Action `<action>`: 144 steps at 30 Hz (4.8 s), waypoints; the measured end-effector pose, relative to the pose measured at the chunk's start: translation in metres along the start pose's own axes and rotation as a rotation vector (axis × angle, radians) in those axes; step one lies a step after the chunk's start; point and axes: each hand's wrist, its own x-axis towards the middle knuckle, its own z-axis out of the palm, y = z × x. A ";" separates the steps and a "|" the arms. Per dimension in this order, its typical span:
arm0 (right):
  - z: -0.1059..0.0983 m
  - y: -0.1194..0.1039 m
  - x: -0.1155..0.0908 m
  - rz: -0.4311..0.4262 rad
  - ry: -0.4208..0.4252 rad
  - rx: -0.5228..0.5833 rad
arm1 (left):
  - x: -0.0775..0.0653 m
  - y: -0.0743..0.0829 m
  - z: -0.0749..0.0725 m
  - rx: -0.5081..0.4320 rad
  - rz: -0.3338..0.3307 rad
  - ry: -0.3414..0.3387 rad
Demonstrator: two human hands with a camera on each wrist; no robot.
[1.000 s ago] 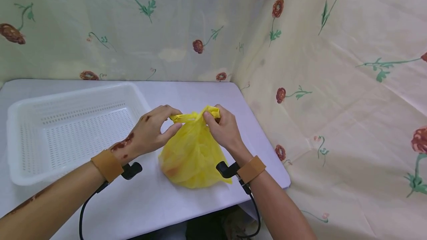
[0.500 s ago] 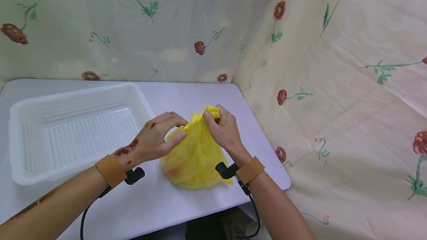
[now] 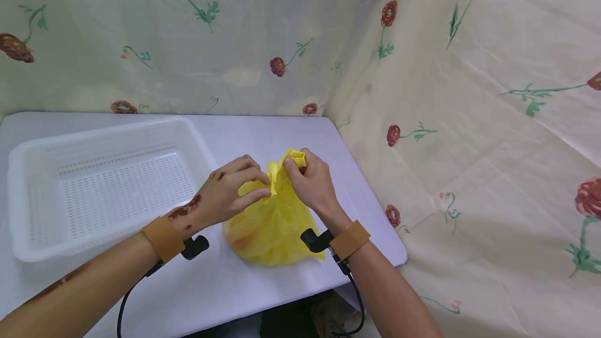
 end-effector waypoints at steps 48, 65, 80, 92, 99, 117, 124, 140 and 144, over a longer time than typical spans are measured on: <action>-0.006 0.000 -0.009 -0.049 -0.033 0.037 | 0.009 0.007 0.025 0.263 -0.283 -0.176; -0.022 0.007 -0.009 -0.131 -0.390 0.120 | 0.008 0.003 0.024 0.283 -0.217 -0.158; -0.025 0.016 -0.003 -0.171 -0.468 0.094 | 0.005 0.004 0.021 0.243 -0.195 -0.170; -0.022 0.017 -0.002 -0.184 -0.518 0.108 | 0.002 0.002 0.020 0.251 -0.145 -0.185; -0.021 0.016 -0.004 -0.172 -0.493 0.079 | 0.000 0.001 0.018 0.285 -0.133 -0.207; -0.015 0.018 -0.006 -0.211 -0.451 0.058 | -0.004 0.001 0.013 0.284 -0.131 -0.183; -0.011 0.018 -0.006 -0.195 -0.386 0.010 | -0.009 -0.002 0.005 0.245 -0.136 -0.160; -0.007 0.018 -0.007 -0.252 -0.370 -0.003 | -0.021 -0.012 -0.006 0.228 -0.140 -0.132; -0.005 0.018 -0.007 -0.259 -0.376 0.017 | -0.021 -0.011 -0.004 0.210 -0.154 -0.140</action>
